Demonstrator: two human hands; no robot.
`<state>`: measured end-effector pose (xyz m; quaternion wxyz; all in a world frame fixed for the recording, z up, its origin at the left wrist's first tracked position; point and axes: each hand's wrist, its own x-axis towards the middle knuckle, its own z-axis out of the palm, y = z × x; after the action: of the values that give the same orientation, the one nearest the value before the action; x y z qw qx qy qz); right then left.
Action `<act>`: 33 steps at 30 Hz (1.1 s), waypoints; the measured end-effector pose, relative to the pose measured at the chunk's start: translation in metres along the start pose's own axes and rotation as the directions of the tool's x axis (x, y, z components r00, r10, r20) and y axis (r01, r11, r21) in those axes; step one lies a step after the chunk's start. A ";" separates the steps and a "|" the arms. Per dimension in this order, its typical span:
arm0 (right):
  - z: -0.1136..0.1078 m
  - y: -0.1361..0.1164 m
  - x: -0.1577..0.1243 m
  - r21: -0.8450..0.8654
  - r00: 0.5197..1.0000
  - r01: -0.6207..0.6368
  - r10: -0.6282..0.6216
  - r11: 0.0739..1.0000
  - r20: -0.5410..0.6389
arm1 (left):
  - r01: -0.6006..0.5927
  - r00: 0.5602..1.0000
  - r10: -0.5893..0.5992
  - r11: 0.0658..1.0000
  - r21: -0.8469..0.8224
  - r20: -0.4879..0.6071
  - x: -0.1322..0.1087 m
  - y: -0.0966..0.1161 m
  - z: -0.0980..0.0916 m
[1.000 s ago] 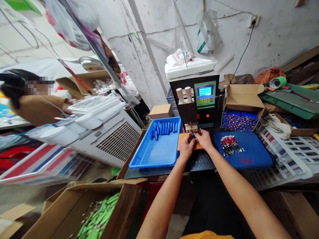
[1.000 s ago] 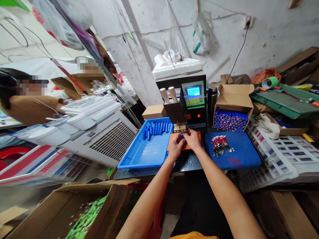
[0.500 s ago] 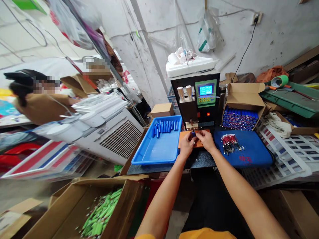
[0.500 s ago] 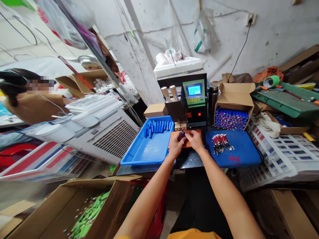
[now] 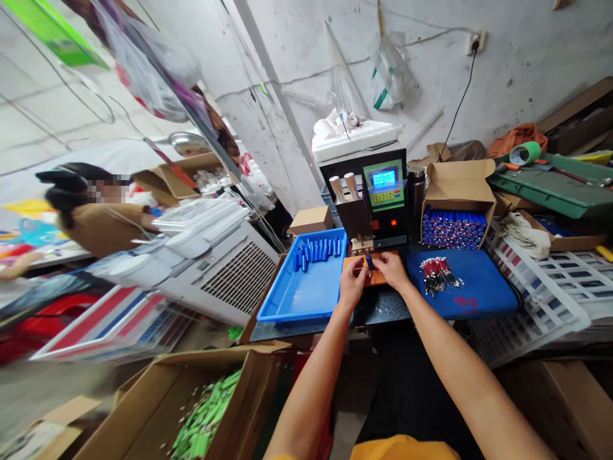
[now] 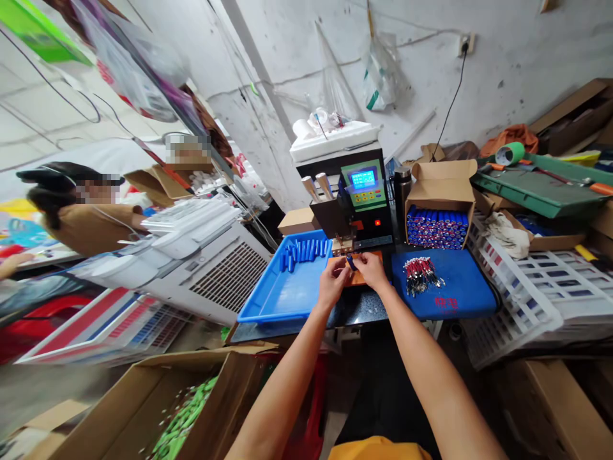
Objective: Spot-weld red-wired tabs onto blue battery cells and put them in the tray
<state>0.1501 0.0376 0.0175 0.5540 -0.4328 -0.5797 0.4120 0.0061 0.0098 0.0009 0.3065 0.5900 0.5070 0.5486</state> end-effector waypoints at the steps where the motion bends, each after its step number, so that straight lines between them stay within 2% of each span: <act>1: 0.000 -0.001 -0.001 0.008 1.000 -0.006 0.006 1.000 -0.006 | -0.009 0.999 0.010 0.999 0.031 -0.040 -0.005 0.000 -0.002; 3: 0.000 -0.004 -0.002 0.021 1.000 -0.013 0.013 1.000 -0.010 | -0.032 0.996 0.041 0.993 0.110 -0.084 -0.016 0.002 -0.005; 7: 0.000 -0.005 -0.003 0.030 1.000 -0.010 0.011 0.999 -0.010 | -0.039 0.998 0.049 0.978 0.206 -0.045 -0.029 0.009 -0.001; 11: 0.000 -0.005 -0.003 0.029 1.000 -0.005 0.006 1.000 -0.012 | 0.005 1.000 -0.001 0.983 0.184 -0.019 -0.026 0.013 0.005; 14: -0.002 -0.004 -0.003 0.038 1.000 -0.013 0.013 0.999 0.002 | 0.002 1.000 -0.003 0.988 0.153 0.007 -0.020 0.013 0.002; 17: -0.005 -0.005 -0.002 0.048 0.997 -0.035 0.032 0.998 0.065 | -0.026 0.997 0.015 0.989 0.148 0.076 -0.016 0.013 -0.006; 20: -0.007 -0.006 -0.001 0.067 0.988 -0.055 0.044 0.996 0.151 | -0.017 0.996 0.005 0.991 0.136 0.091 -0.014 0.014 -0.012; 28: -0.004 0.004 0.001 0.087 0.965 -0.082 0.057 0.993 0.254 | -0.014 0.987 -0.002 0.995 0.094 0.163 -0.007 0.018 -0.011; 31: -0.005 0.003 0.000 0.098 0.973 -0.079 0.055 0.992 0.226 | -0.061 0.990 0.047 0.992 0.107 0.131 -0.009 0.020 -0.012; 33: -0.008 -0.001 -0.001 0.124 0.977 -0.093 0.067 0.988 0.202 | -0.154 0.987 0.145 0.976 0.154 0.071 -0.012 0.019 -0.013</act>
<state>0.1579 0.0364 0.0182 0.5041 -0.3750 -0.5853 0.5125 0.0003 -0.0092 0.0169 0.2314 0.6651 0.4938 0.5101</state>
